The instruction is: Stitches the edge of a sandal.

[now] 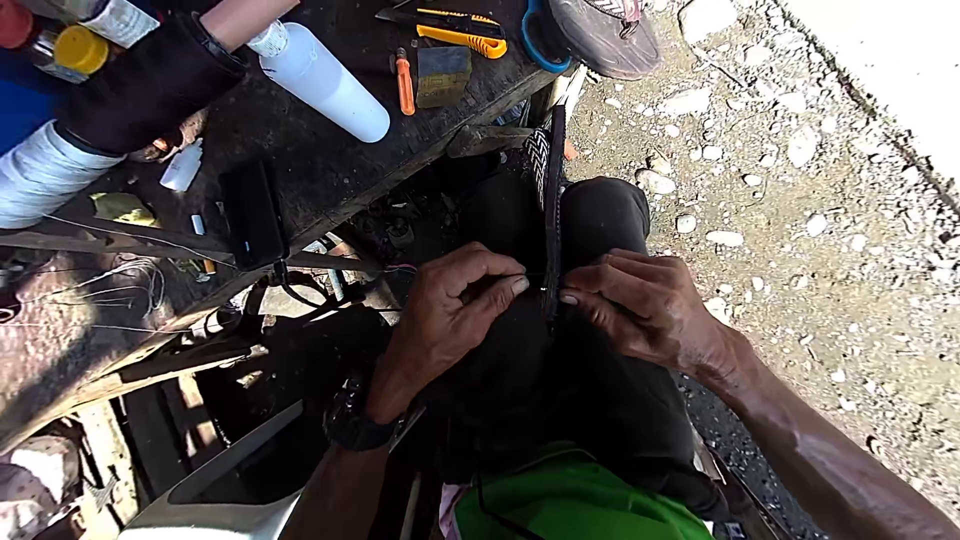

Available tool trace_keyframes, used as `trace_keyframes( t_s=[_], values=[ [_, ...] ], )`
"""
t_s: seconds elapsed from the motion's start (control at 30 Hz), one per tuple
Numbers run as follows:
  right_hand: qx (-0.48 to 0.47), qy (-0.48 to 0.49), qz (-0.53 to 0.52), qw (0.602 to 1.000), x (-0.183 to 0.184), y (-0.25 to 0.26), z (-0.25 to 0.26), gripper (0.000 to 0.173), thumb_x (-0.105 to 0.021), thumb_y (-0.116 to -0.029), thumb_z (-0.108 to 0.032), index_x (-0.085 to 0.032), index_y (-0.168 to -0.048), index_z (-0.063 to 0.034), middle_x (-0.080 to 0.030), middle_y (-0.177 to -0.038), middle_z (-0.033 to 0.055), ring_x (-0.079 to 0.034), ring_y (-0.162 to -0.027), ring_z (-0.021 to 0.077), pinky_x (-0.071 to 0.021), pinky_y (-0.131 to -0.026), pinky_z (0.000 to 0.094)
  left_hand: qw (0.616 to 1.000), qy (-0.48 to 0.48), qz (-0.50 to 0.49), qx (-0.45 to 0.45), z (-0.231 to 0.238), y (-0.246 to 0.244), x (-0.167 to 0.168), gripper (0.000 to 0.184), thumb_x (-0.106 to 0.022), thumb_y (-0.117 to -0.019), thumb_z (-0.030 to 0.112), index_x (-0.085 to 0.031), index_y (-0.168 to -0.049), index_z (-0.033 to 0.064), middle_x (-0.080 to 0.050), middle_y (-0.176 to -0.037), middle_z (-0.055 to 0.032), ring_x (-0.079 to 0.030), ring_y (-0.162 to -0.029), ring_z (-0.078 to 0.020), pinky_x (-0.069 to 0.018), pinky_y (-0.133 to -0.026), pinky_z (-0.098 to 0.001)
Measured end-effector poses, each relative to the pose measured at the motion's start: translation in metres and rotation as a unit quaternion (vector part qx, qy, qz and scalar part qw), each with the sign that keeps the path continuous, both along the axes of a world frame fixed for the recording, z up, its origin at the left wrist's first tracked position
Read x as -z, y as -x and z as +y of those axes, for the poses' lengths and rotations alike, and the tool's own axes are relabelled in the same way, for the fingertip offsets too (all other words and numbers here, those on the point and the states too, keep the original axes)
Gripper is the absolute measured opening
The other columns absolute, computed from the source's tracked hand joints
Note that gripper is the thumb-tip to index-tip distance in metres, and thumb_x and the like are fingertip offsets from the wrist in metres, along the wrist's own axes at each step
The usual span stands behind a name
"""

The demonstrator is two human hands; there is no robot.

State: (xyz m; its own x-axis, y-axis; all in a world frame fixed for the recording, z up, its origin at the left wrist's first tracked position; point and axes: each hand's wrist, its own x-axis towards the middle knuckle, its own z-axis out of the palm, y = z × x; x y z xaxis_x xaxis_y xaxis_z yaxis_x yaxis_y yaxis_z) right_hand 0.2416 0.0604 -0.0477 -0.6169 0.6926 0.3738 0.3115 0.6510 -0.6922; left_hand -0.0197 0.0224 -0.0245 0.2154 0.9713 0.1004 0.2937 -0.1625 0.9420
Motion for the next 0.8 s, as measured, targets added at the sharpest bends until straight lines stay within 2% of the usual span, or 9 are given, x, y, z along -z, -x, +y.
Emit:
trace_keyframes(
  t_s=[0.07, 0.2, 0.3, 0.37, 0.47, 0.53, 0.63, 0.7, 0.8],
  values=[
    [0.001, 0.000, 0.006, 1.000, 0.001, 0.000, -0.001, 0.024, -0.059, -0.1050, -0.027, -0.076, -0.104, -0.0102, -0.073, -0.085, 0.0025, -0.068, -0.077, 0.0112, -0.0533, -0.064, 0.0281, 0.998, -0.049, 0.032, 0.005, -0.008, 0.006, -0.015, 0.009, -0.074, -0.0945, 0.015, -0.077, -0.099, 0.0073, -0.069, -0.105, -0.0026, -0.067, -0.089, -0.0080, -0.0587, -0.075, -0.0214],
    [0.006, 0.000, 0.009, 1.000, 0.000, 0.000, -0.002, 0.024, -0.060, -0.1049, -0.027, -0.077, -0.104, -0.0104, -0.074, -0.086, 0.0027, -0.068, -0.078, 0.0113, -0.0531, -0.065, 0.0278, 0.985, -0.122, 0.063, 0.101, -0.040, 0.004, -0.036, 0.008, -0.071, -0.0935, 0.018, -0.069, -0.090, 0.0114, -0.062, -0.130, -0.0071, -0.058, -0.124, -0.0141, -0.0516, -0.103, -0.0282],
    [0.011, -0.002, 0.015, 1.000, 0.000, -0.001, -0.003, 0.024, -0.060, -0.1046, -0.027, -0.077, -0.104, -0.0101, -0.074, -0.086, 0.0025, -0.068, -0.077, 0.0108, -0.0526, -0.064, 0.0270, 0.974, -0.100, 0.047, 0.197, -0.061, -0.003, -0.027, 0.016, -0.065, -0.0940, 0.017, -0.062, -0.081, 0.0097, -0.065, -0.117, -0.0087, -0.062, -0.113, -0.0136, -0.0536, -0.094, -0.0248],
    [0.013, 0.002, 0.018, 1.000, 0.000, -0.001, -0.003, 0.023, -0.061, -0.1041, -0.026, -0.078, -0.104, -0.0102, -0.074, -0.085, 0.0020, -0.067, -0.077, 0.0100, -0.0523, -0.064, 0.0263, 0.973, -0.069, 0.053, 0.214, -0.068, -0.006, -0.014, 0.015, -0.064, -0.0971, 0.017, -0.068, -0.086, 0.0080, -0.065, -0.106, -0.0074, -0.063, -0.101, -0.0111, -0.0542, -0.084, -0.0214],
    [0.022, 0.007, 0.030, 0.999, 0.004, 0.001, -0.006, 0.023, -0.062, -0.1037, -0.026, -0.078, -0.103, -0.0101, -0.074, -0.086, 0.0019, -0.067, -0.078, 0.0092, -0.0526, -0.065, 0.0256, 0.978, -0.032, 0.053, 0.199, -0.075, -0.016, -0.001, 0.015, -0.064, -0.0993, 0.016, -0.071, -0.091, 0.0063, -0.065, -0.102, -0.0073, -0.064, -0.093, -0.0088, -0.0543, -0.078, -0.0189],
    [0.028, 0.000, 0.035, 0.999, 0.006, 0.004, -0.007, 0.023, -0.061, -0.1038, -0.026, -0.077, -0.102, -0.0091, -0.074, -0.085, 0.0027, -0.067, -0.077, 0.0099, -0.0524, -0.065, 0.0260, 0.989, 0.003, -0.002, 0.150, -0.073, -0.024, 0.001, 0.012, -0.069, -0.0968, 0.014, -0.072, -0.091, 0.0045, -0.066, -0.100, -0.0071, -0.065, -0.090, -0.0080, -0.0558, -0.077, -0.0189],
    [0.034, -0.014, 0.039, 0.999, 0.005, 0.005, -0.006, 0.023, -0.062, -0.1034, -0.025, -0.078, -0.103, -0.0082, -0.074, -0.085, 0.0031, -0.067, -0.078, 0.0099, -0.0531, -0.066, 0.0254, 0.991, 0.042, -0.126, -0.012, -0.055, -0.026, -0.002, 0.007, -0.074, -0.0931, 0.007, -0.073, -0.096, 0.0013, -0.068, -0.102, -0.0079, -0.068, -0.091, -0.0128, -0.0616, -0.080, -0.0260],
    [0.034, -0.022, 0.035, 0.999, 0.006, 0.005, -0.007, 0.023, -0.061, -0.1036, -0.025, -0.078, -0.103, -0.0087, -0.074, -0.084, 0.0031, -0.067, -0.077, 0.0104, -0.0522, -0.065, 0.0257, 0.987, 0.023, -0.129, -0.094, -0.041, -0.026, -0.003, 0.010, -0.071, -0.0948, 0.005, -0.074, -0.102, 0.0000, -0.070, -0.104, -0.0085, -0.070, -0.091, -0.0156, -0.0617, -0.081, -0.0289],
    [0.035, -0.025, 0.027, 0.999, 0.005, 0.004, -0.007, 0.024, -0.061, -0.1039, -0.026, -0.078, -0.104, -0.0094, -0.074, -0.085, 0.0026, -0.067, -0.077, 0.0107, -0.0522, -0.064, 0.0262, 0.991, -0.005, -0.086, -0.103, -0.029, -0.029, -0.002, 0.014, -0.068, -0.0969, 0.005, -0.074, -0.107, -0.0023, -0.070, -0.106, -0.0102, -0.070, -0.094, -0.0177, -0.0625, -0.084, -0.0310]
  ],
)
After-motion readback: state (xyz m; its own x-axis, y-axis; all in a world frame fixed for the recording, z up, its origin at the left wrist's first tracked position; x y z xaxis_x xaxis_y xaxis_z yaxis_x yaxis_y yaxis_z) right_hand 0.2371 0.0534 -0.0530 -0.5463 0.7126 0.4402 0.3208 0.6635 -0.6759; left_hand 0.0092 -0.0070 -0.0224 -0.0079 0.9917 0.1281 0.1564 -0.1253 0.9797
